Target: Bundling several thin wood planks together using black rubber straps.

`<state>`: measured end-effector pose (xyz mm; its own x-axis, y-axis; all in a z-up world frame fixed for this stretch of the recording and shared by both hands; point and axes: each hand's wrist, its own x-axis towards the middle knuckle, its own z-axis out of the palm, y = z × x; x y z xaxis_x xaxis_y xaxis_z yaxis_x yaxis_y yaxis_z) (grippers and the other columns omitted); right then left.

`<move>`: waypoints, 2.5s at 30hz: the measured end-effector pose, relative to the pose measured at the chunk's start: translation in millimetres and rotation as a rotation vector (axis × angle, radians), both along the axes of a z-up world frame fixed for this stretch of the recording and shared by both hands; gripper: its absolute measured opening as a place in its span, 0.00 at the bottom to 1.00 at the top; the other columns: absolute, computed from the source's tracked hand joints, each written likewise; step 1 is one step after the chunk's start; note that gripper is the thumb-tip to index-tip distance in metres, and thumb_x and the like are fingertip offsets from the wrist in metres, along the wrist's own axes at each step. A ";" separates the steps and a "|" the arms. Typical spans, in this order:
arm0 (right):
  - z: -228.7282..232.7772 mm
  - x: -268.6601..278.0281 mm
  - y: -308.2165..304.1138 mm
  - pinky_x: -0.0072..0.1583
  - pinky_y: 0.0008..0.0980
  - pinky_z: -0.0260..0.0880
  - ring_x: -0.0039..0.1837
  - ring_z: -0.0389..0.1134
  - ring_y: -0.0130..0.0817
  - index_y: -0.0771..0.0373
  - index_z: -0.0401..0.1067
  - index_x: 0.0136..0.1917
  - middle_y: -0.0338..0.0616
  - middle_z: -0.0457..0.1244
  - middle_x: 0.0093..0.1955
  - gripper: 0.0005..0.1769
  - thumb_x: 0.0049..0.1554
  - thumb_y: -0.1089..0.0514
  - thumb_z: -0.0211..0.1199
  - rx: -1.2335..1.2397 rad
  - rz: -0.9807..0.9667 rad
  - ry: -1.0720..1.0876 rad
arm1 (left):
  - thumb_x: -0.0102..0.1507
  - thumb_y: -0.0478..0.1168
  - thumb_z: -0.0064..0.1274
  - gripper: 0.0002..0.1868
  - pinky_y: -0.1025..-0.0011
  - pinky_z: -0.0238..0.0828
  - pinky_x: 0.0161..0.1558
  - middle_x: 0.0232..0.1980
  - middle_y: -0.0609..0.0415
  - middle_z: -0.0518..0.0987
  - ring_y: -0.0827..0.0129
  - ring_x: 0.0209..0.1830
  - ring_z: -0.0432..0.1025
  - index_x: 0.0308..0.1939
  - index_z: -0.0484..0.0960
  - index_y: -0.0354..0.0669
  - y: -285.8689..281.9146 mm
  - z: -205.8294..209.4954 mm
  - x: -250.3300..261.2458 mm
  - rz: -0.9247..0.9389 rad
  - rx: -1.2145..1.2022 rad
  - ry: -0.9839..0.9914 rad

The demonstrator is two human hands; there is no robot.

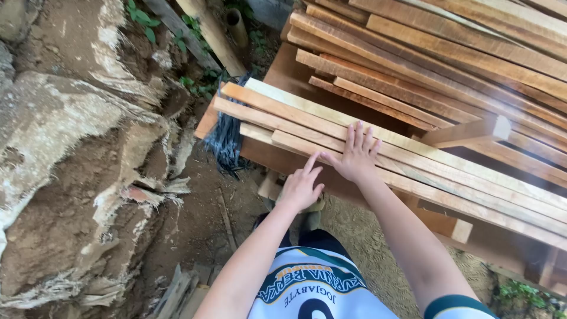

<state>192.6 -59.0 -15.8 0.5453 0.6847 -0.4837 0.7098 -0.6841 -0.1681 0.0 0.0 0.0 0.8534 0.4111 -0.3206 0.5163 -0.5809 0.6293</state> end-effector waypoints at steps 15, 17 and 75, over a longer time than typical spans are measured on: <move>-30.9 -81.5 3.2 0.59 0.42 0.69 0.59 0.68 0.37 0.45 0.73 0.40 0.30 0.66 0.49 0.02 0.52 0.49 0.62 0.802 0.655 0.110 | 0.64 0.44 0.59 0.06 0.77 0.79 0.41 0.41 0.72 0.87 0.75 0.41 0.81 0.42 0.89 0.64 28.4 -109.0 -94.4 0.630 -0.169 -0.427; -43.3 -133.7 20.4 0.55 0.35 0.71 0.55 0.70 0.30 0.44 0.73 0.44 0.26 0.67 0.48 0.04 0.55 0.47 0.63 0.747 0.502 0.161 | 0.65 0.44 0.58 0.06 0.74 0.80 0.40 0.42 0.67 0.87 0.70 0.40 0.82 0.43 0.89 0.61 62.7 -109.5 -122.5 0.691 -0.187 -0.379; -86.1 -271.6 225.4 0.60 0.56 0.69 0.59 0.69 0.59 0.59 0.70 0.66 0.57 0.68 0.55 0.19 0.64 0.53 0.55 0.485 -0.539 0.220 | 0.65 0.49 0.56 0.13 0.58 0.79 0.46 0.45 0.52 0.84 0.57 0.45 0.80 0.52 0.83 0.55 264.6 -139.7 -147.1 0.493 -0.191 -0.072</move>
<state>-79.0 166.4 -101.9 0.7906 0.5141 -0.3326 0.2130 -0.7401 -0.6378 -147.1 264.6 -139.7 0.5967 0.7088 -0.3763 0.6502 -0.1522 0.7443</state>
